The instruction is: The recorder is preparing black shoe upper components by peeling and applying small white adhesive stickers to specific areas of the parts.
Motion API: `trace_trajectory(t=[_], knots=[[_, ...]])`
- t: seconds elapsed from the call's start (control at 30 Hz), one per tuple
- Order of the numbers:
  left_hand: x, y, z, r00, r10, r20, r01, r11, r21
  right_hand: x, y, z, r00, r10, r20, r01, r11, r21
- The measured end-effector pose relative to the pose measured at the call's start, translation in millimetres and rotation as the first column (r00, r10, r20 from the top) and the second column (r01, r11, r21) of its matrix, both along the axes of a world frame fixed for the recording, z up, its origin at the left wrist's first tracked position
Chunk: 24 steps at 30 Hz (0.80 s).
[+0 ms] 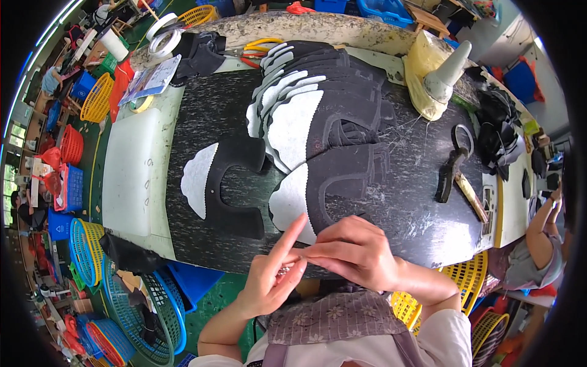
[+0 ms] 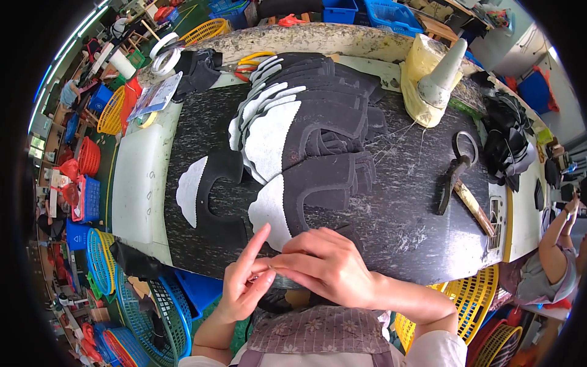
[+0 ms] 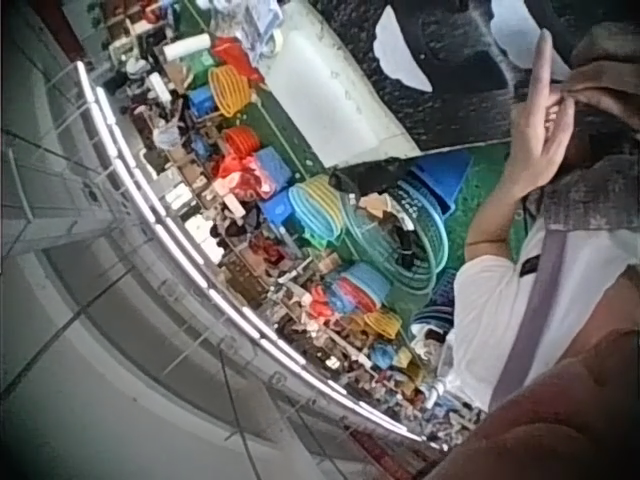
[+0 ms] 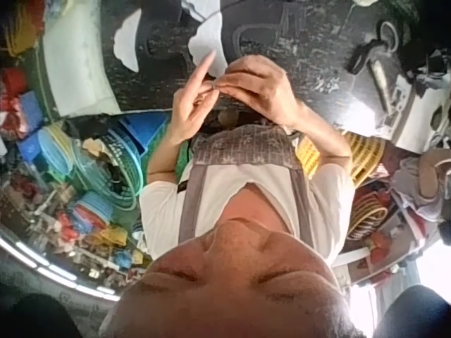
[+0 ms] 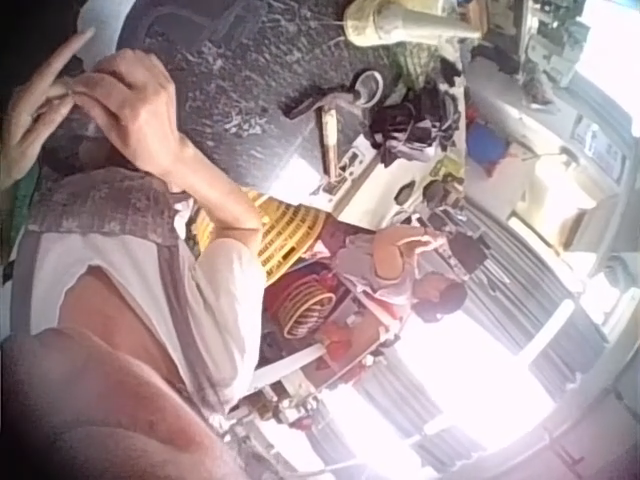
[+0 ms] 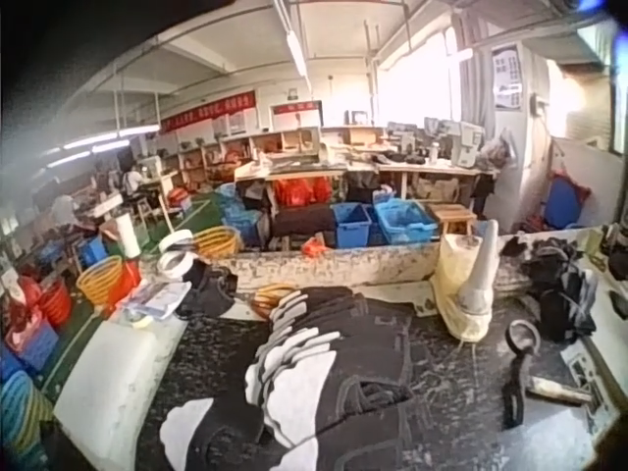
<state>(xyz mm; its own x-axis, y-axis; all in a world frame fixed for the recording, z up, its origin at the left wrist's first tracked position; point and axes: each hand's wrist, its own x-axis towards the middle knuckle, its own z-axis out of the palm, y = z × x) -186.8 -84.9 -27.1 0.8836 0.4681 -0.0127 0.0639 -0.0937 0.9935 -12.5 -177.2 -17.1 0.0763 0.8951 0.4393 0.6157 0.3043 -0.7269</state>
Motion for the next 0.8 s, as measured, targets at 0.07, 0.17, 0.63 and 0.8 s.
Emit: trace_trajectory(t=[0.07,0.17,0.63,0.8], knots=[[2.3,-4.7,1.2,0.999,0.007,0.036,-0.009,0.998,0.061,2.0,-0.6,-11.8,0.997,0.043,-0.058,-0.044,0.999,-0.018],[1.4,-1.8,0.1,0.995,-0.091,-0.047,0.095,0.992,0.088,6.3,-2.1,-12.3,0.989,0.112,-0.095,-0.116,0.992,-0.042],[22.8,29.9,-27.0,0.937,0.32,-0.14,-0.221,0.854,0.47,14.9,-27.2,-46.2,0.808,-0.265,-0.526,-0.02,0.88,-0.475],[34.5,0.8,-41.7,0.967,0.225,-0.122,-0.231,0.972,-0.042,17.9,-28.8,-45.6,0.824,-0.186,-0.536,-0.038,0.924,-0.38]])
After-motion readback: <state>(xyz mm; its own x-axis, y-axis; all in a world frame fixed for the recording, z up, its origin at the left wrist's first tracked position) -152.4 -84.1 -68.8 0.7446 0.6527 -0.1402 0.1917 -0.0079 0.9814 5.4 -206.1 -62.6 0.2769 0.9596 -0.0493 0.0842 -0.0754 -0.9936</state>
